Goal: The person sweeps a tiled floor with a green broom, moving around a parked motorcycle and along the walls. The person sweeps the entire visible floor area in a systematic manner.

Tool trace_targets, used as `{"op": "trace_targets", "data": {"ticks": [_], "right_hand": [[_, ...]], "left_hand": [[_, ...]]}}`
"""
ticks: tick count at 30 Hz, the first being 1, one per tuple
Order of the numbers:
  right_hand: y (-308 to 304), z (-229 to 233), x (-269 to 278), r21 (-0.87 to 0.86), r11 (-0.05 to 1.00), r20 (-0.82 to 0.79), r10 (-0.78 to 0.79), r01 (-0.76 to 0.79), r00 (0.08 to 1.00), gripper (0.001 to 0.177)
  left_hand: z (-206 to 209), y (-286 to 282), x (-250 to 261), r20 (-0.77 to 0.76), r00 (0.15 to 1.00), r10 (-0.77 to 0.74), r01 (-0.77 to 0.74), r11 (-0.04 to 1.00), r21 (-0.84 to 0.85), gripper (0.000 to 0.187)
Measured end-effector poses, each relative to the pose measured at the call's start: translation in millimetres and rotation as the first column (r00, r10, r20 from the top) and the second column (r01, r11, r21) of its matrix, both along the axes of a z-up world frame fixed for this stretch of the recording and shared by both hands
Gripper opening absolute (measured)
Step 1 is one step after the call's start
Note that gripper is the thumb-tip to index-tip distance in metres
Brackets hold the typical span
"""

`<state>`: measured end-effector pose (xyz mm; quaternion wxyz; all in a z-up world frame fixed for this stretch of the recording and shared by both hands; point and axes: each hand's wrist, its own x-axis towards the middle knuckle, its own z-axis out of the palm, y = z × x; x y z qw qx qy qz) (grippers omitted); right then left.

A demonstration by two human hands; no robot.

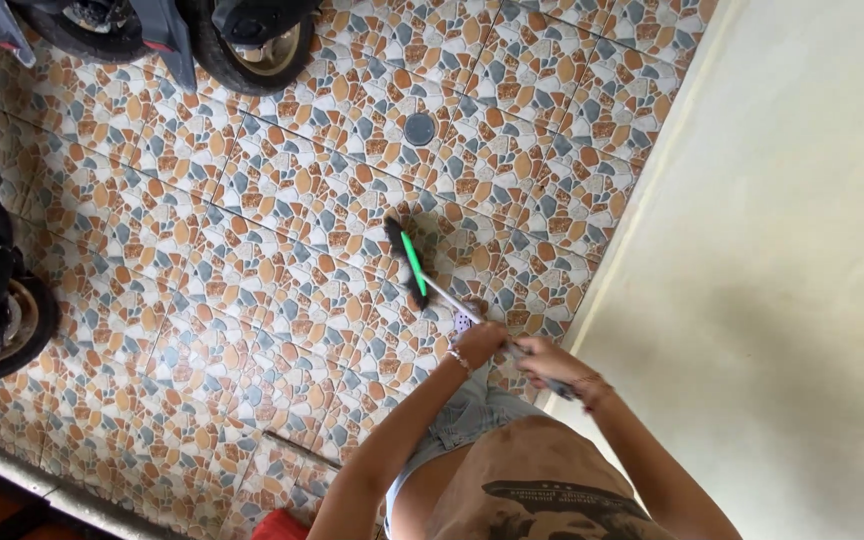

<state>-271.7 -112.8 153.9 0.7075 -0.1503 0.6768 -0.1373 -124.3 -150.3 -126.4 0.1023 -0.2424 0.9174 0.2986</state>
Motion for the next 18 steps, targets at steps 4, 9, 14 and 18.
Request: {"op": "trace_targets", "data": {"ticks": [4, 9, 14, 18], "right_hand": [[22, 27, -56, 0.041, 0.994, 0.006, -0.099, 0.099, 0.995, 0.071], [48, 54, -95, 0.131, 0.955, -0.130, -0.250, 0.267, 0.959, 0.039], [62, -24, -111, 0.040, 0.956, -0.228, -0.274, 0.290, 0.934, 0.030], [26, -88, -60, -0.020, 0.999, -0.376, -0.033, 0.027, 0.926, 0.032]], "left_hand": [[54, 4, -66, -0.063, 0.988, -0.139, 0.141, 0.989, 0.041, 0.014], [80, 23, -150, -0.147, 0.914, -0.379, 0.400, 0.902, 0.163, 0.016], [38, 41, -198, -0.310, 0.911, -0.272, 0.338, 0.923, 0.185, 0.014], [14, 16, -198, -0.258, 0.945, -0.200, 0.254, 0.947, 0.196, 0.010]]}}
